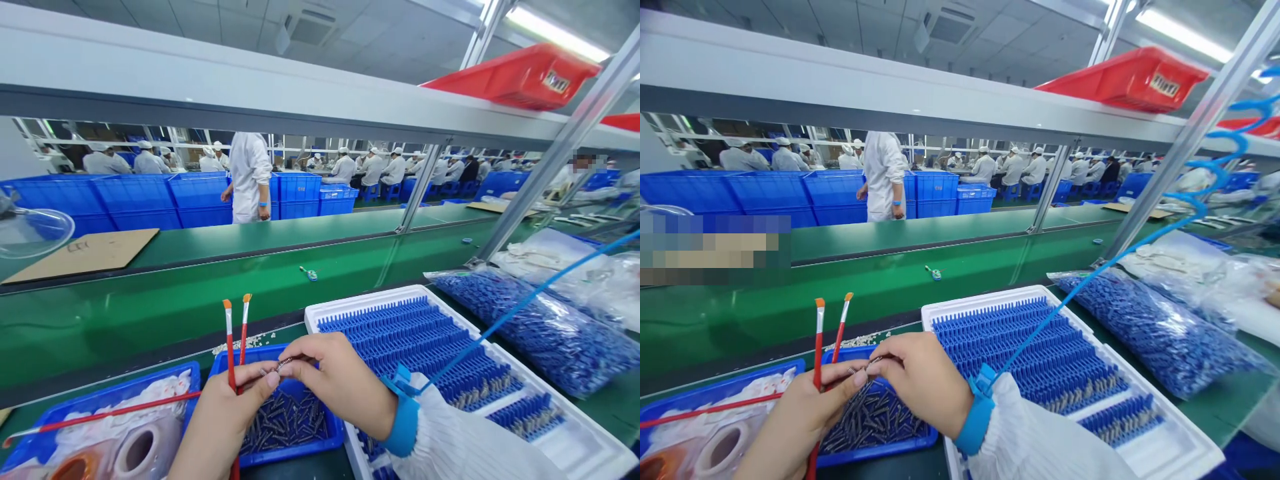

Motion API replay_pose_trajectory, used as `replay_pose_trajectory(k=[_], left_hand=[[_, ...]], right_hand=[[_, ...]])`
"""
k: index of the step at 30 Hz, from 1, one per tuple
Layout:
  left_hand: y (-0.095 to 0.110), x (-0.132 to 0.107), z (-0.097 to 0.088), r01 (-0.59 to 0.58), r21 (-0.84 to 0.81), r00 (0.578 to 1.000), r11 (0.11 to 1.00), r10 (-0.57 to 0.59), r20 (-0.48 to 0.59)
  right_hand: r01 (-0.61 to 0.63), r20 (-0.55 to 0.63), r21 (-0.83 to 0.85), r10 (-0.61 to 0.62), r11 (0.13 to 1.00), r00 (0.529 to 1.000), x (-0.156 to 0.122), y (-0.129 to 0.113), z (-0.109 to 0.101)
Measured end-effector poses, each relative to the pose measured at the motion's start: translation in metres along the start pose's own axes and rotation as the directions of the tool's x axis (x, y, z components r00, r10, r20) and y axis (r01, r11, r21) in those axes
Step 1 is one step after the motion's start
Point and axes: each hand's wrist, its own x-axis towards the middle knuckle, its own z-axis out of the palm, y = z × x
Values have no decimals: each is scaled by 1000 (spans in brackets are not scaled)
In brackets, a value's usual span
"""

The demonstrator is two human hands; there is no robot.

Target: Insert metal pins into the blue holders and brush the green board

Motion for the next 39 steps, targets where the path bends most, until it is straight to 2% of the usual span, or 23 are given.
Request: replay_pose_trajectory(k=[4, 8, 11, 16, 20, 22, 25, 28, 31, 35, 37, 39], left_hand=[[2, -3, 0, 14, 15, 997, 1000, -15, 79], [3, -3, -2, 20, 20, 996, 1000, -22, 81], [4, -3, -4, 11, 45, 997, 999, -15, 78], [5, -5, -3, -43, 48, 999, 998, 42, 25], [4, -7, -2, -133, 107, 991, 985, 134, 3], [5, -8, -3, -125, 119, 992, 985, 123, 27], [10, -12, -7, -20, 12, 996, 1000, 19, 90], [18, -16, -14, 34, -85, 998, 996, -30, 52], [20, -17, -23, 8, -6, 1000, 1000, -8, -9], [17, -10, -26, -23, 191, 999, 981, 16, 41], [15, -7, -26, -18, 332, 999, 943, 4, 42], [13, -5, -26, -2, 412, 1000, 911, -6, 19]], right_hand=[[55, -67, -24, -57, 998, 996, -1, 4, 5], [112, 0, -39, -112, 993, 994, -3, 7, 4], [84, 52, -11, -83, 996, 995, -5, 5, 0], [-118, 97, 198, 100, 973, 990, -9, 4, 1], [-320, 177, 434, 269, 842, 947, -7, 8, 7], [-396, 235, 507, 320, 766, 918, -4, 11, 9], [-459, 273, 545, 369, 702, 889, -2, 23, 11], [-462, 230, 499, 402, 733, 886, -3, 40, 9], [-407, 180, 354, 366, 842, 913, -2, 45, -6], [-205, 67, 58, 202, 977, 977, 0, 20, -46], [-129, 49, -69, 133, 989, 990, -5, 7, -66], [-118, 55, -174, 129, 978, 990, -19, 3, -81]])
